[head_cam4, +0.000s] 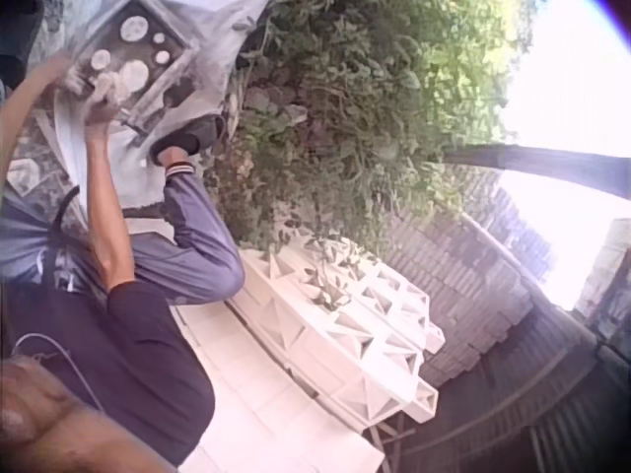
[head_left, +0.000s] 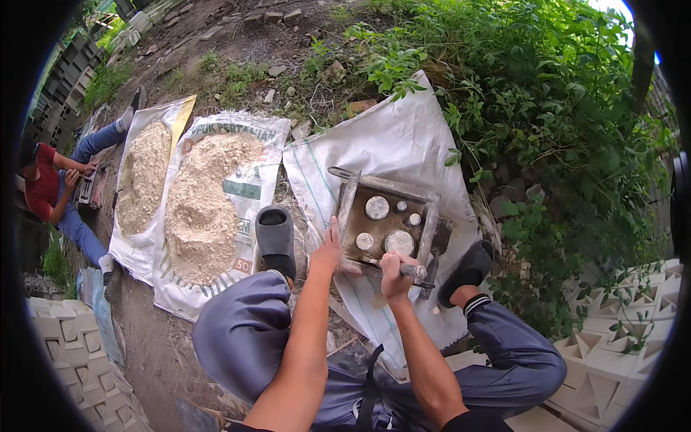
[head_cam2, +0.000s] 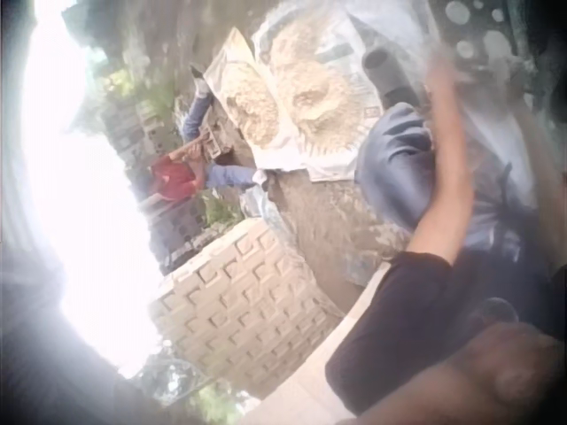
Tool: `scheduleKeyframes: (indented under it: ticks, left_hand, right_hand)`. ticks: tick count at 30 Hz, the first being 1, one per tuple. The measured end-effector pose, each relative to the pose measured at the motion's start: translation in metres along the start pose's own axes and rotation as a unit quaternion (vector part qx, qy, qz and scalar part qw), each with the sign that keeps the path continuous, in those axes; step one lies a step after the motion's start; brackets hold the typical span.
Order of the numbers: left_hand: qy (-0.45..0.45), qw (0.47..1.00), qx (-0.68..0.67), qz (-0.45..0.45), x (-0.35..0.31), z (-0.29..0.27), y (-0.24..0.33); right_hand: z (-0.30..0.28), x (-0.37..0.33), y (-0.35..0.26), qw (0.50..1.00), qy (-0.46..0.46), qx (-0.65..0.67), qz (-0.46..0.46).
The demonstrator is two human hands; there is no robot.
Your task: The person tamps a sand mixture inside a metal mold around cylindrical inserts using a metal tool, then smooths and presses the material by hand.
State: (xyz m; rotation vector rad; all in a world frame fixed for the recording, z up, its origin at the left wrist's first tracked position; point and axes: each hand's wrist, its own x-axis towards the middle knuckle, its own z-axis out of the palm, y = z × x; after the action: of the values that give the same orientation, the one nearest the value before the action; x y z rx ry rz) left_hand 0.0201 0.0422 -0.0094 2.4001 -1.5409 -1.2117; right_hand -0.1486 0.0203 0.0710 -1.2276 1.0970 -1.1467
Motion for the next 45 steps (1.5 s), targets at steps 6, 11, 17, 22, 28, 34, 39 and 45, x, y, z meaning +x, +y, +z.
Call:
scheduleKeyframes:
  ticks: [6, 11, 17, 22, 28, 34, 39, 45]
  left_hand:
    - [-0.006, 1.000, 0.007, -0.018, -0.003, 0.000, -0.005]
    - [-0.019, 1.000, -0.002, -0.016, -0.009, -0.002, -0.003]
    - [-0.007, 1.000, 0.003, -0.002, -0.007, -0.005, 0.006]
    - [-0.014, 0.999, 0.028, -0.036, -0.003, -0.004, -0.010]
    - [-0.045, 0.998, 0.022, -0.041, -0.014, -0.017, 0.009]
    - [0.014, 0.994, -0.105, 0.029, 0.009, 0.008, -0.020]
    - [0.104, 0.967, -0.234, -0.010, 0.036, 0.007, -0.011]
    - [0.137, 0.965, -0.210, -0.077, 0.074, -0.024, -0.011]
  right_hand:
    - [-0.019, -0.013, -0.038, 0.999, 0.003, -0.017, -0.032]
    - [-0.027, -0.007, -0.040, 0.983, -0.036, -0.158, -0.087]
    - [-0.043, -0.013, -0.034, 0.978, 0.001, -0.132, -0.160]
    - [-0.050, -0.011, -0.059, 0.953, -0.011, -0.211, -0.215]
    - [-0.054, -0.006, -0.023, 0.987, 0.018, -0.102, -0.119]
    - [-0.108, 0.069, -0.114, 0.940, 0.239, 0.206, 0.129]
    - [-0.192, 0.110, -0.080, 0.918, 0.245, 0.203, 0.236]
    - [-0.193, 0.104, 0.007, 0.892, 0.221, 0.056, 0.390]
